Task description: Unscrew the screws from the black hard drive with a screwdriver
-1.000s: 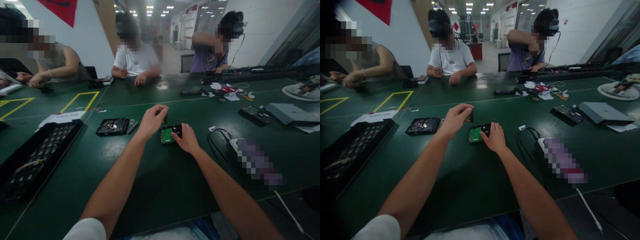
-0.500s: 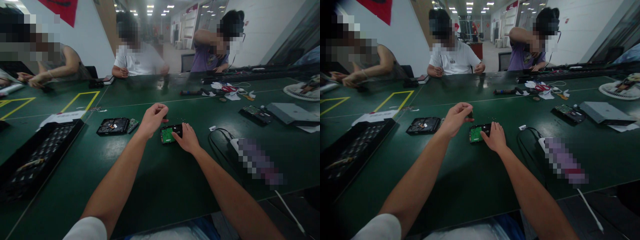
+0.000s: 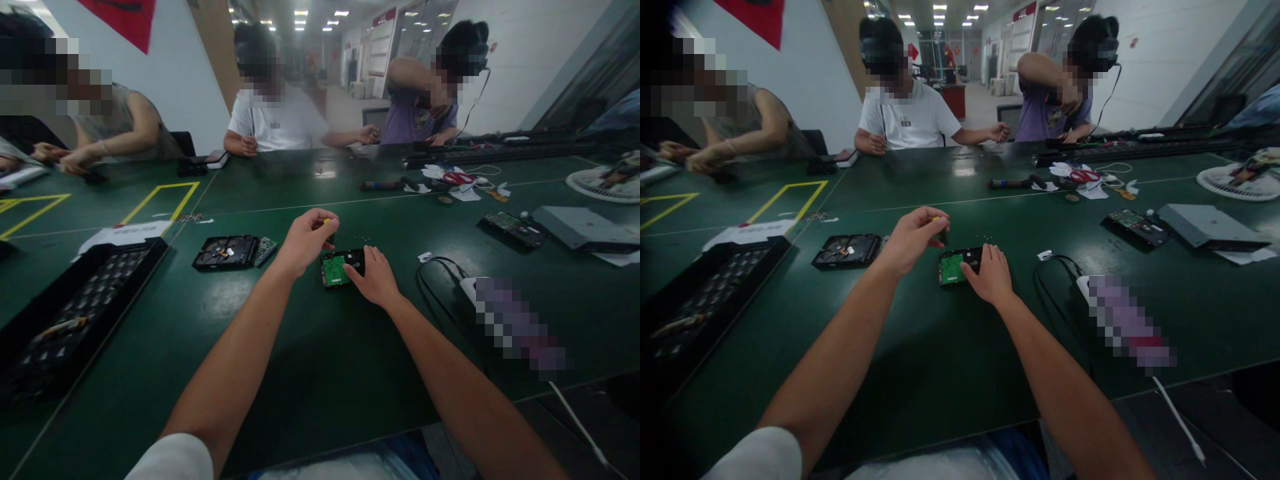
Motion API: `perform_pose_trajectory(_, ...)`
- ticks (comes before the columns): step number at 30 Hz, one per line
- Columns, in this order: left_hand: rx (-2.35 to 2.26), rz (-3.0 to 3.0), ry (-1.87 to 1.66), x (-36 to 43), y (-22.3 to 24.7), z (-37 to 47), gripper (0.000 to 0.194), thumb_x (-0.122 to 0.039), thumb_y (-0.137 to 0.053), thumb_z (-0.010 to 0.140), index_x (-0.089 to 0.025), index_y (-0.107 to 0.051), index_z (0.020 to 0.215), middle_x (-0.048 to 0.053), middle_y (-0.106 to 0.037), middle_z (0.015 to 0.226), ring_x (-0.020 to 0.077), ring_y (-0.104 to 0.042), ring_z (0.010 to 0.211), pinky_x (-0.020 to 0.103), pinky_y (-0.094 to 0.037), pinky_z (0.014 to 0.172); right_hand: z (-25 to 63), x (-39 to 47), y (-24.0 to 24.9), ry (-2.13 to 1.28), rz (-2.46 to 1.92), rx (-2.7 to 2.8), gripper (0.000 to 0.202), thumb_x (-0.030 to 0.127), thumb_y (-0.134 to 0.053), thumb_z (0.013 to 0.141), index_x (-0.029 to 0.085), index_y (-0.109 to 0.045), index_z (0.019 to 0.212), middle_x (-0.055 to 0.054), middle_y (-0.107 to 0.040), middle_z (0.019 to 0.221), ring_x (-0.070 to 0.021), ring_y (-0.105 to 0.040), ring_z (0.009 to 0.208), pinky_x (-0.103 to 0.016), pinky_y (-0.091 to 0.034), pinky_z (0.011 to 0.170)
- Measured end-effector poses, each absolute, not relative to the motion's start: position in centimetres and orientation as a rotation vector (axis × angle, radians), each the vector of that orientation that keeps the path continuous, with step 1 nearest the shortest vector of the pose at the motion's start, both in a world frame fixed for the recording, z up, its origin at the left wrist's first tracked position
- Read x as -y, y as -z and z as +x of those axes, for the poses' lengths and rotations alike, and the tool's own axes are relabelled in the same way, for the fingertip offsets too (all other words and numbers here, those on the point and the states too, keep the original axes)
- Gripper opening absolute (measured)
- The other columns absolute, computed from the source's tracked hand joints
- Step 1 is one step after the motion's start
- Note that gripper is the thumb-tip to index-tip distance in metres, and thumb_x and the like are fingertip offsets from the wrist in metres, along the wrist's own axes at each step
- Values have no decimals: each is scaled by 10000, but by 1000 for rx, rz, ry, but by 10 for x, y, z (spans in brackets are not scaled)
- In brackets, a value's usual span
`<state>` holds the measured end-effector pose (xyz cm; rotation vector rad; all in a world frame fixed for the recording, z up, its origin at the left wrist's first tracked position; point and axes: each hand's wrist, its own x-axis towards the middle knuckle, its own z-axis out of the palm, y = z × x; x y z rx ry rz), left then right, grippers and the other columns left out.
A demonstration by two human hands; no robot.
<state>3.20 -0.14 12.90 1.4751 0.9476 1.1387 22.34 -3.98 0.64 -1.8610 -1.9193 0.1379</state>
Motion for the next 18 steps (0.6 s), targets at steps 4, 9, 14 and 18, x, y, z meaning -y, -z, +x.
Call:
perform_pose_trajectory(4,-890,1340,-1113,4,-133,35,106,-268,-655,900,-186,-642,965,73,-676,962,184,-652,899,261,-592,623,224,40,-4,-139,-1861,1912,863,669,-436,987,11,-404,1544,-260,-481,1559,-374,-405,1494,-514,-270,1250)
perform_pose_trajectory(9,-878,1356,-1106,4,-133,36,100,-269,-624,921,-189,-685,922,68,-658,998,172,-631,916,287,-617,710,224,40,-3,-144,-1859,1907,878,682,-430,986,11,-397,1552,-259,-472,1567,-372,-397,1503,-511,-261,1257)
perform_pose_trajectory(14,-925,1472,-1087,1,-129,32,165,-334,-621,932,-230,-742,975,60,-661,1029,188,-622,952,272,-606,693,225,39,-1,-152,-1865,1908,906,696,-425,982,3,-378,1563,-262,-459,1578,-374,-376,1517,-517,-254,1261)
perform_pose_trajectory(18,-987,1626,-1082,-2,-127,30,205,-362,-595,945,-233,-749,985,58,-690,1001,193,-640,928,259,-570,670,225,39,-2,-168,-1879,1912,916,702,-430,977,8,-367,1570,-259,-452,1587,-375,-366,1524,-524,-253,1262)
